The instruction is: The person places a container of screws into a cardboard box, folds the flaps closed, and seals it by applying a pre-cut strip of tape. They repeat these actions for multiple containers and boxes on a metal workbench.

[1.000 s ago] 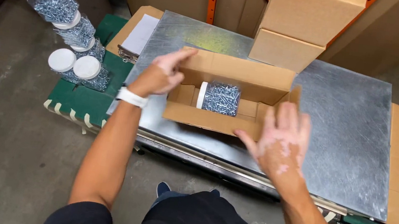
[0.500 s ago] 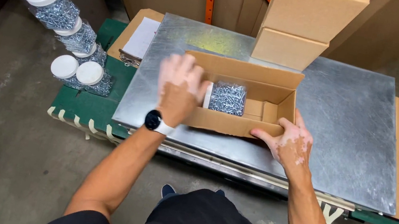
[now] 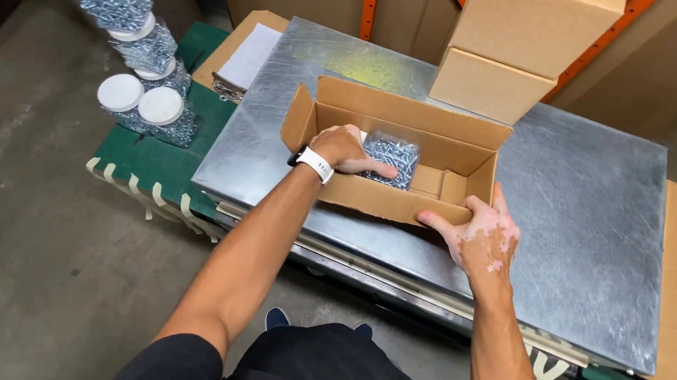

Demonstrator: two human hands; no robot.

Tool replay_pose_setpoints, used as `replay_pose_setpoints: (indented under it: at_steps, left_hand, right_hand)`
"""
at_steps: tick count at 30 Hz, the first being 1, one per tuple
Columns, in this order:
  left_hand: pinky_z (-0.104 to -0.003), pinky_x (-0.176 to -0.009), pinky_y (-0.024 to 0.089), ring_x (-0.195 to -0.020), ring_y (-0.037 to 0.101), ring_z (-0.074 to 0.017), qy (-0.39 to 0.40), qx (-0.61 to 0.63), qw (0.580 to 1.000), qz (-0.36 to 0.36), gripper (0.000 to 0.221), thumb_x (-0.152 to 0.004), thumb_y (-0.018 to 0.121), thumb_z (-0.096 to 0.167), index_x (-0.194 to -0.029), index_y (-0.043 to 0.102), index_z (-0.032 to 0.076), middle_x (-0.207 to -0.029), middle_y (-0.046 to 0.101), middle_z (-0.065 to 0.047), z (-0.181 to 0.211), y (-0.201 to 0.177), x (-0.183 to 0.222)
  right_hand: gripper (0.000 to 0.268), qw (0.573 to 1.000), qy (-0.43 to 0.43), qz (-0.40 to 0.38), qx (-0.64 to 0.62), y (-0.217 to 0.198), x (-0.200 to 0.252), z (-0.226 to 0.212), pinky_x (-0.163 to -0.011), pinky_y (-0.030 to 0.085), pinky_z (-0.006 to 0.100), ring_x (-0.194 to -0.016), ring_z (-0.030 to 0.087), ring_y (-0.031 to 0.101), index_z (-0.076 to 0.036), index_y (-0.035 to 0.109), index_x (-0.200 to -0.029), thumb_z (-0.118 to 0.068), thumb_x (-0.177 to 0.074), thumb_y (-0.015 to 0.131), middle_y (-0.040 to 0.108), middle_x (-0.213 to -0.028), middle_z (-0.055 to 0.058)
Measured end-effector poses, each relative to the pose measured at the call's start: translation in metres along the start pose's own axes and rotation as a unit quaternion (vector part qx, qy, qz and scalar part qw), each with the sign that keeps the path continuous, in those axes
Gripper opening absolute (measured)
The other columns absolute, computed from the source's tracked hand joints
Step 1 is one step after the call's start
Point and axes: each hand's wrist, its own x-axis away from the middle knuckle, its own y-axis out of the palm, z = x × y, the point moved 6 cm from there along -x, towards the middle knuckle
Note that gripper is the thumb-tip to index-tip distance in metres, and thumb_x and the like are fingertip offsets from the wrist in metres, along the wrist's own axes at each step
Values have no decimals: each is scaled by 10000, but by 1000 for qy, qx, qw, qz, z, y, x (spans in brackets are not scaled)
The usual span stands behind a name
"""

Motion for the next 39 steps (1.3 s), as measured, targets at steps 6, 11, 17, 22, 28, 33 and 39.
replay_pose_setpoints:
  at_steps: [6,11,17,22,28,33,39]
  left_hand:
    - [-539,-1257,500,-1531,596,-395,20,78,996,-37,1409,-521,924,859,-1548,516,-15,-1603,636,-263,-4,9,6]
    - [-542,-1236,503,-1471,648,-388,10,120,992,-45,1349,-534,989,741,-1482,450,-53,-1506,695,-240,13,5,13]
    - [-597,-1198,564,-1404,651,-491,9,139,982,130,1310,-451,1046,758,-1347,345,110,-1483,605,-271,28,21,28]
    - [-703,-1027,590,-1323,626,-537,104,141,927,330,995,-671,1044,468,-1368,445,84,-1280,579,-275,69,-29,112]
    - [-645,-961,597,-1226,613,-484,178,123,871,441,1063,-590,1011,490,-1463,502,160,-1205,539,-163,27,-83,150]
    - [-576,-841,607,-1107,565,-366,185,76,865,459,889,-603,876,545,-1391,644,205,-1202,453,-114,-48,-149,185]
    - [-533,-905,525,-1024,527,-377,235,7,829,507,808,-668,918,513,-1300,577,143,-1143,457,-135,-196,-200,152]
  right_hand:
    - [643,1000,-12,10,-7,1,-1,1,-1119,562,483,-1387,514,671,-248,852,-1020,-761,-648,968,445,-1845,116]
    - [701,1000,-6,-14,8,3,-9,4,-1149,547,481,-1426,520,645,-241,861,-1009,-823,-632,959,426,-1850,141]
    - [705,999,4,-32,5,-3,-7,1,-1155,554,462,-1419,495,658,-265,878,-976,-846,-585,961,455,-1831,126]
    - [665,999,-16,-29,1,-22,-9,-14,-1089,596,488,-1335,523,703,-245,897,-937,-819,-606,957,582,-1710,197]
    - [829,996,-57,15,68,-15,-9,-12,-989,636,503,-1180,475,779,-176,885,-959,-931,-615,891,750,-1394,191]
    - [1106,974,74,-91,193,-10,-14,-18,-1076,576,469,-1407,286,682,-298,832,-1385,-1086,-625,672,676,-1581,-4]
    - [1070,988,73,-23,132,-16,-4,-7,-1196,451,454,-1427,388,653,-178,880,-1316,-972,-600,819,617,-1720,76]
